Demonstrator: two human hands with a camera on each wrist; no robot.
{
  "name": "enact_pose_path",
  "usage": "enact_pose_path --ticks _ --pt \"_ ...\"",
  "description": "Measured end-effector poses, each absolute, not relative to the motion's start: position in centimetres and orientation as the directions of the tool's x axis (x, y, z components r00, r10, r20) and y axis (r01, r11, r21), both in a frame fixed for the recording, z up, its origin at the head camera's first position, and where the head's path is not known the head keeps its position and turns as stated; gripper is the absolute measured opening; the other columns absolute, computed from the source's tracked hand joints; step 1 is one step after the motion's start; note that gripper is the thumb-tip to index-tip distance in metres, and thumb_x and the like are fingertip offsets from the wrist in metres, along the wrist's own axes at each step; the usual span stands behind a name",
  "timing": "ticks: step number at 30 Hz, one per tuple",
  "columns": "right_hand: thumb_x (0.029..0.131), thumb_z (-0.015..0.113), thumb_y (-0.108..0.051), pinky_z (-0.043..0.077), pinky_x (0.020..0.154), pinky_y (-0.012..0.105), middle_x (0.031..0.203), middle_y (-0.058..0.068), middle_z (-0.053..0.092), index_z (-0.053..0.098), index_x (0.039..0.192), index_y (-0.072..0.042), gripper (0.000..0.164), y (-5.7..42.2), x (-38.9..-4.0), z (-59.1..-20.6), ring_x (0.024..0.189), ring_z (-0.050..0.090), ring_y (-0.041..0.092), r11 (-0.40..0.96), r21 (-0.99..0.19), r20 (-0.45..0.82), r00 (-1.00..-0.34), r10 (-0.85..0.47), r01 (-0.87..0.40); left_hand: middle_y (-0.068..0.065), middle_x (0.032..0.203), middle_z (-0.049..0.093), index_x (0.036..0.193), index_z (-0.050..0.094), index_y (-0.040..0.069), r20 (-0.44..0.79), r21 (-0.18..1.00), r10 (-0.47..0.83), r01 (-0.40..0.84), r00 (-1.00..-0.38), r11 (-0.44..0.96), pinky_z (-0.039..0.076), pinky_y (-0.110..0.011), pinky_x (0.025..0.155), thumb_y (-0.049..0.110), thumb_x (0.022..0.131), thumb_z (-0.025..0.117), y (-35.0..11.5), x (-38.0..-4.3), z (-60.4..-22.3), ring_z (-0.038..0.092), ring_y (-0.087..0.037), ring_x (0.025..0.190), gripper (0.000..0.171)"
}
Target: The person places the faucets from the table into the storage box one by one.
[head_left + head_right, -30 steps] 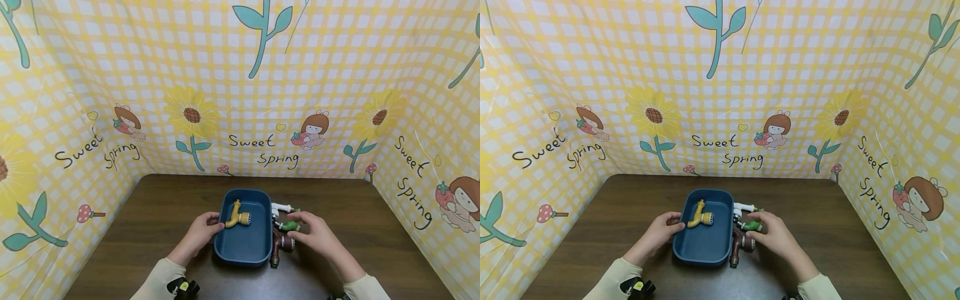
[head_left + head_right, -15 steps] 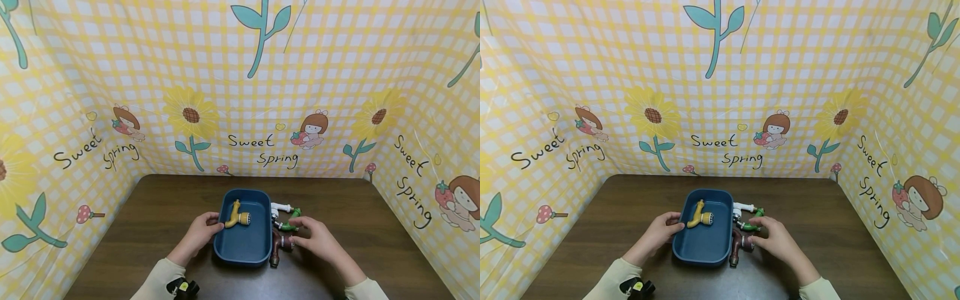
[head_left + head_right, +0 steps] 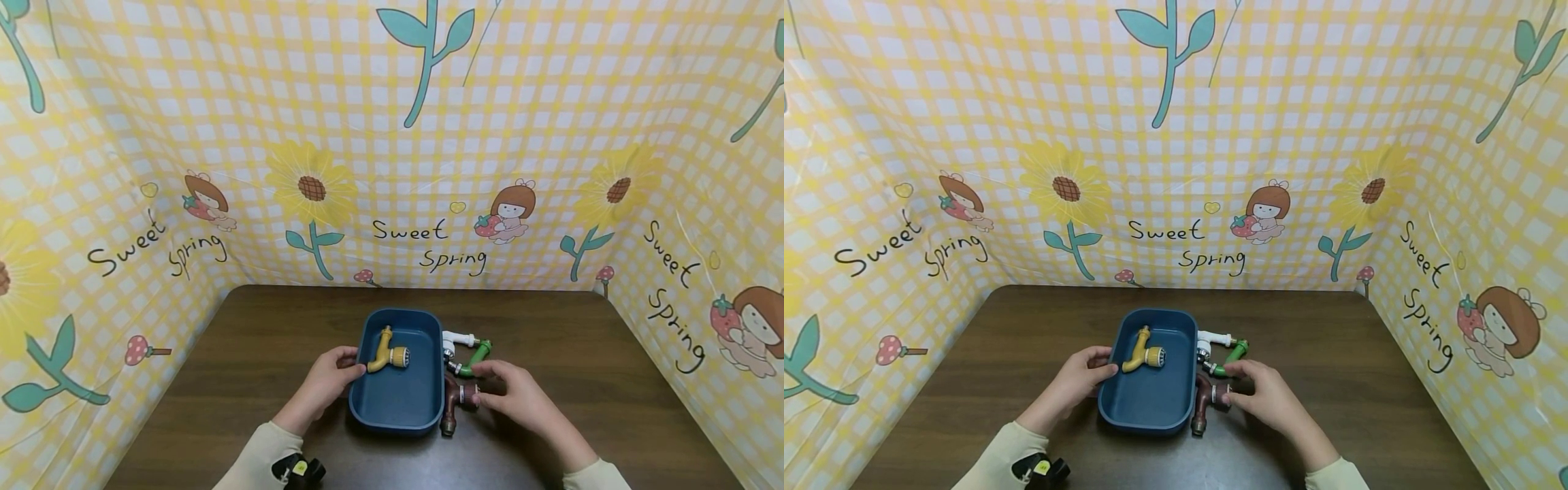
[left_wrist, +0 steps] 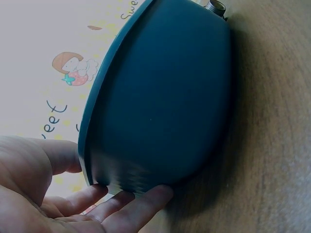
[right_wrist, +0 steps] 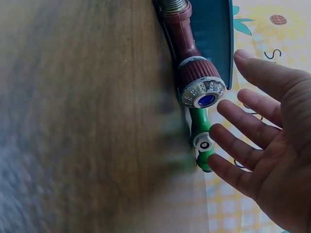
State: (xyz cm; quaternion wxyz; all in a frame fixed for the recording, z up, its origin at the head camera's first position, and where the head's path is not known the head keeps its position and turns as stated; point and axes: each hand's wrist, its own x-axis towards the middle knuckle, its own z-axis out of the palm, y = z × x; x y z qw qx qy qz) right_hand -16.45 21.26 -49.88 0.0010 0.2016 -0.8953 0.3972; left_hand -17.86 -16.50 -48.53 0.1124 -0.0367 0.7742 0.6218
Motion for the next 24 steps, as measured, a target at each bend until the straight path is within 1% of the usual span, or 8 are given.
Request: enact_pose_path --ticks 6,12,18,24 --pt "0.084 0.085 -0.036 0.05 0.104 0.054 0.123 -0.003 0.071 0.07 0.125 -0.014 0.048 21.16 -16.32 -50.0 0.118 0.066 0.024 0.601 -0.734 0.114 -0.929 -0.351 -0.317 -0.02 0.121 0.066 0.136 0.056 -0.006 -0.218 0.955 0.081 -0.195 -0.973 0.225 0.063 -0.042 0.073 0.008 0.098 0.066 -16.5 -17.85 -48.51 0.07 -0.027 0.097 0.041" --pt "0.084 0.085 -0.038 0.049 0.105 0.053 0.125 -0.002 0.07 0.07 0.125 -0.014 0.05 21.07 -16.22 -50.11 0.122 0.064 0.024 0.617 -0.726 0.095 -0.932 -0.349 -0.305 -0.02 0.122 0.066 0.136 0.056 -0.005 -0.217 0.954 0.079 -0.194 -0.973 0.228 0.063 -0.042 0.073 0.008 0.098 0.066 -16.52 -17.8 -48.52 0.07 -0.027 0.097 0.042" --pt "0.084 0.085 -0.035 0.051 0.103 0.048 0.125 0.0 0.071 0.07 0.125 -0.013 0.049 21.01 -16.12 -50.18 0.119 0.065 0.023 0.624 -0.72 0.088 -0.932 -0.352 -0.304 -0.02 0.122 0.066 0.136 0.056 -0.004 -0.217 0.953 0.077 -0.194 -0.973 0.234 0.063 -0.043 0.073 0.009 0.098 0.067 -16.52 -17.76 -48.5 0.07 -0.027 0.097 0.042" --pt "0.084 0.085 -0.033 0.053 0.101 0.045 0.123 0.001 0.071 0.07 0.124 -0.012 0.049 21.0 -16.14 -50.32 0.116 0.067 0.023 0.62 -0.721 0.09 -0.929 -0.359 -0.309 -0.019 0.122 0.065 0.136 0.056 -0.004 -0.211 0.951 0.071 -0.188 -0.975 0.244 0.063 -0.043 0.072 0.009 0.098 0.067 -16.57 -17.79 -48.53 0.069 -0.027 0.097 0.042"
